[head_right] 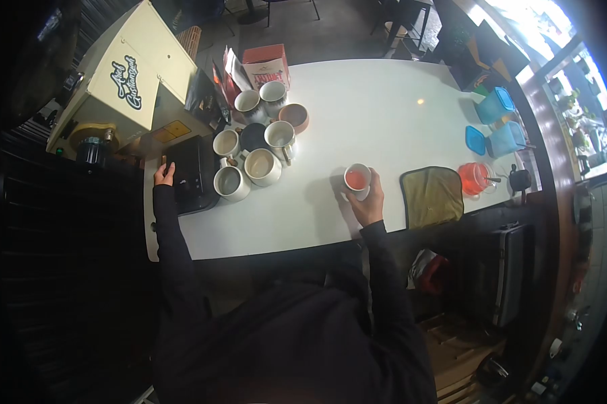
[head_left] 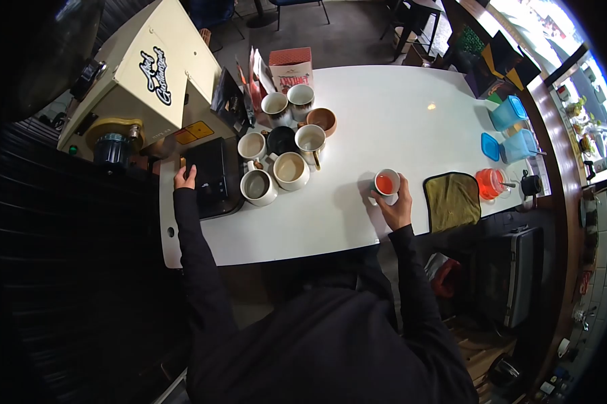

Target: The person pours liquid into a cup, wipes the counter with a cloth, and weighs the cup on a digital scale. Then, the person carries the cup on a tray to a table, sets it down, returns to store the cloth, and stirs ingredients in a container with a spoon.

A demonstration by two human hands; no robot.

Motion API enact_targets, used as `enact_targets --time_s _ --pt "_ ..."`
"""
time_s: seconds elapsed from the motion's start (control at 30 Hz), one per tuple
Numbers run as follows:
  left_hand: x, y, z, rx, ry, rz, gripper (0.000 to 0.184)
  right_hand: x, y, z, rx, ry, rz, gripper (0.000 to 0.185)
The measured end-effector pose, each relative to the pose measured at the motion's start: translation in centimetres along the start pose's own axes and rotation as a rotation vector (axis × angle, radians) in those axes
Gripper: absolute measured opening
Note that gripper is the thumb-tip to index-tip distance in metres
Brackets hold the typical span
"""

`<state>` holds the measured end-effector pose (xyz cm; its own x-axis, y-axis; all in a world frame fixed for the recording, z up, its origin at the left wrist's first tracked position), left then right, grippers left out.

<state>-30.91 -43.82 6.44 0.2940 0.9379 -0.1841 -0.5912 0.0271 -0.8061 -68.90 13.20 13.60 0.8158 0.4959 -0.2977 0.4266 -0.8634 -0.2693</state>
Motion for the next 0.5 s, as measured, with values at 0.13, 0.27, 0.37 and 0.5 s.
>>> enact_targets --time_s 0.13,0.27,0.37,0.5 --pt "-0.1 -0.5 -0.7 0.201 0.000 -0.020 0.060 0.2 -0.6 -1.8 0.009 -0.099 0.014 0.070" --pt "5.9 -6.5 6.8 0.404 0.071 -0.032 0.046 -0.1 -2.1 -7.0 0.064 -0.183 0.048 0.071" --pt "12.1 -9.6 13.6 0.592 0.171 -0.127 0.035 -0.1 -3.4 -10.3 0.103 -0.296 0.036 0.071" --pt "20.3 -9.4 24.3 0.683 0.317 -0.526 0.040 0.1 -5.7 -10.8 0.095 -0.191 0.040 0.066"
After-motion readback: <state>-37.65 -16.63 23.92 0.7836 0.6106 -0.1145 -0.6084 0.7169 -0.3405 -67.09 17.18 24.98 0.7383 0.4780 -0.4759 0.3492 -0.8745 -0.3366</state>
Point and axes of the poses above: each hand's wrist, its own x-axis away from the middle knuckle, its own y-axis out of the palm, z = x × y, the point moved 10 cm from there along -x, towards the middle knuckle, and after that the axes turned 12 degrees about -x, right-handed, at the moved point
